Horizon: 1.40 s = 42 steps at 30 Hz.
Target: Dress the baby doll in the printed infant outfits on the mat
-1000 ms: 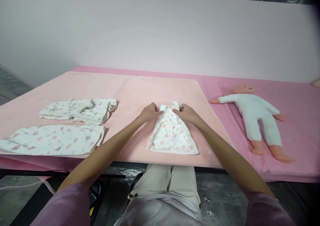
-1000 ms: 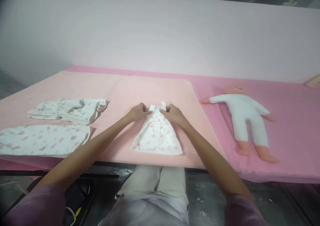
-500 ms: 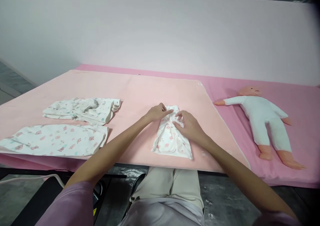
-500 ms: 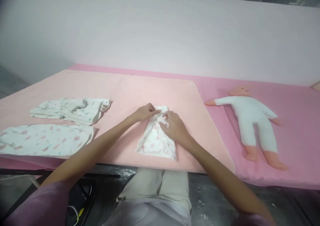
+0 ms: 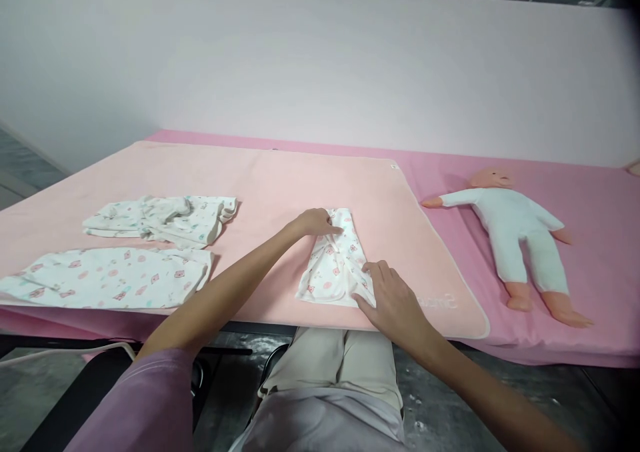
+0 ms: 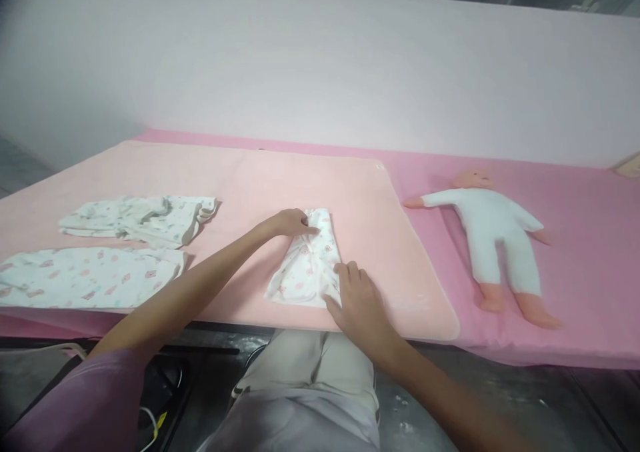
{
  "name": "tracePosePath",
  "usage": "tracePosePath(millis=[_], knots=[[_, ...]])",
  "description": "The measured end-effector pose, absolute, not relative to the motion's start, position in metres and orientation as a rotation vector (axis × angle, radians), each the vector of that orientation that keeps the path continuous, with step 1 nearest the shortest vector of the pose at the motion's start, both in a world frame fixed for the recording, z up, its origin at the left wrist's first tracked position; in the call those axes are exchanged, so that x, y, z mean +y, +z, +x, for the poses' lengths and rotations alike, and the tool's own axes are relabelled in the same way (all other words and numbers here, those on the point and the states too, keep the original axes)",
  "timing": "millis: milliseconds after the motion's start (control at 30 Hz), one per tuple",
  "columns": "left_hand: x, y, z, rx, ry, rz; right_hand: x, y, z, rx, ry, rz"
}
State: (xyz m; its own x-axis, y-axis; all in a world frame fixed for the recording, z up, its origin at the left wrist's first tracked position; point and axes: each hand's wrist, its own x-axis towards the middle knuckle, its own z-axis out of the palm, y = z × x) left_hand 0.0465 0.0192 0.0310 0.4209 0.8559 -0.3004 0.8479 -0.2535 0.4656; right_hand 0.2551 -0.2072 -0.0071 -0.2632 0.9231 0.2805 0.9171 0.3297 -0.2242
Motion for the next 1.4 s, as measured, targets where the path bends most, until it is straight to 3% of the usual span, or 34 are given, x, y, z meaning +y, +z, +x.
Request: tracePosePath(millis=[200, 500, 633, 767, 867, 1000, 1167, 1300, 1400], knots=[[0.03, 0.046, 0.046, 1.328, 0.173, 1.816, -0.215, -0.007, 0.243, -2.167, -0.095, -1.566], [0.049, 0.04, 0.031, 1.488, 0.232, 1.777, -0.193, -0.008, 0.168, -2.302, 0.223, -1.162], [0.029, 0.026, 0.027, 1.531, 0.389, 2.077, -0.181, -0.004, 0.182, -2.134, 0.518, -1.138], [-0.017, 0.014, 0.026, 1.277, 0.724, 2.626, -0.126, 0.005, 0.23, -1.959, 0.329, -1.362], [-0.055, 0.001, 0.021, 0.994, 0.602, 2.781, -0.066, 0.006, 0.258, -1.953, 0.263, -1.587], [-0.094, -0.017, 0.009, 1.046, 0.346, 2.825, -0.006, 0.005, 0.261, -2.078, 0.696, -1.667], [-0.122, -0.023, -0.002, 1.014, 0.332, 2.859, 0.029, 0.014, 0.242, -2.035, 0.837, -1.894], [-0.132, -0.021, -0.006, 1.025, 0.367, 2.794, 0.036, 0.026, 0.24, -1.854, 1.278, -1.635], [-0.129, -0.018, -0.009, 0.991, 0.426, 2.691, 0.023, 0.036, 0.241, -1.792, 1.31, -1.392]])
